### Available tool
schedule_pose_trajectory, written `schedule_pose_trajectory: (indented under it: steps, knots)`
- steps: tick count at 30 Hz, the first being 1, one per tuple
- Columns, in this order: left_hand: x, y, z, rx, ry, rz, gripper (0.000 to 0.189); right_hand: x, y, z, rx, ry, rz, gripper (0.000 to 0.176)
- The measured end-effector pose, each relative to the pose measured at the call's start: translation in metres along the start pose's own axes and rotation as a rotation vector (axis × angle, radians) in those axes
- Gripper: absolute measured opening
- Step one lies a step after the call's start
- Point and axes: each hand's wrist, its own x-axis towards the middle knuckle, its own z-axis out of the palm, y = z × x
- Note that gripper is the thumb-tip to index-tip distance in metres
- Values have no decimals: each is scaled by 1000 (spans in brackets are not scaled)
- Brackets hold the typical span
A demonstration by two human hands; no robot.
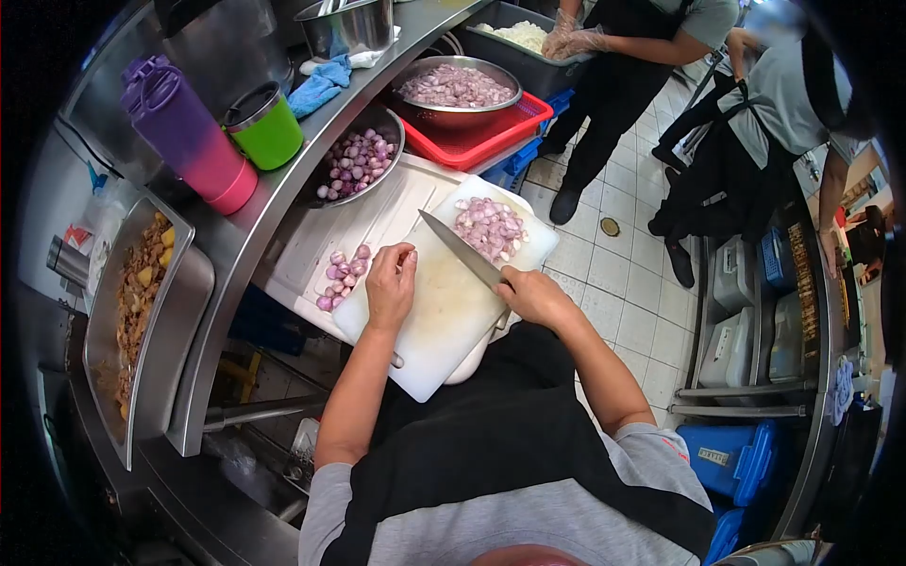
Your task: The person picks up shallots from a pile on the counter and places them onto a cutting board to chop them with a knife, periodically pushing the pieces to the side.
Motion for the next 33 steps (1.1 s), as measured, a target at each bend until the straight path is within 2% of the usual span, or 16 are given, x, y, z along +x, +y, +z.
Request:
schedule_pose_trajectory:
  steps: [5,10,15,19,21,22,24,25,26,28,33]
  knots:
    - [-3,-1,2,2,-75,11,12,-13,-13,10,-121,145,-20,30]
    - [-6,-5,4,41,-135,26,11,-29,-16,18,-100,171,-78,28]
    - [-5,5,0,15,-151,-13,10,-38,-17,20,62,196,-115,38]
    - [-6,10,0,9,-144,-16,11,-41,-25,7,26,235,-97,41]
    - [-5,12,-1,58,-116,131,17,-40,-24,2,21,268,-101,41]
    - [-4,17,0,61,-117,134,17,-38,-22,0,17,295,-101,40]
    - [-2,27,-2,142,-162,433,26,-31,-13,3,-2,322,-126,40]
    - [-3,32,0,127,-249,473,37,-28,-8,5,-24,347,-150,40]
    - [-4,38,3,130,-259,470,37,-26,-4,7,-15,343,-147,40]
    - [-2,56,11,113,-407,577,45,-22,1,9,-53,414,-204,41]
    - [12,52,30,237,-528,588,49,-20,8,0,-90,432,-225,39]
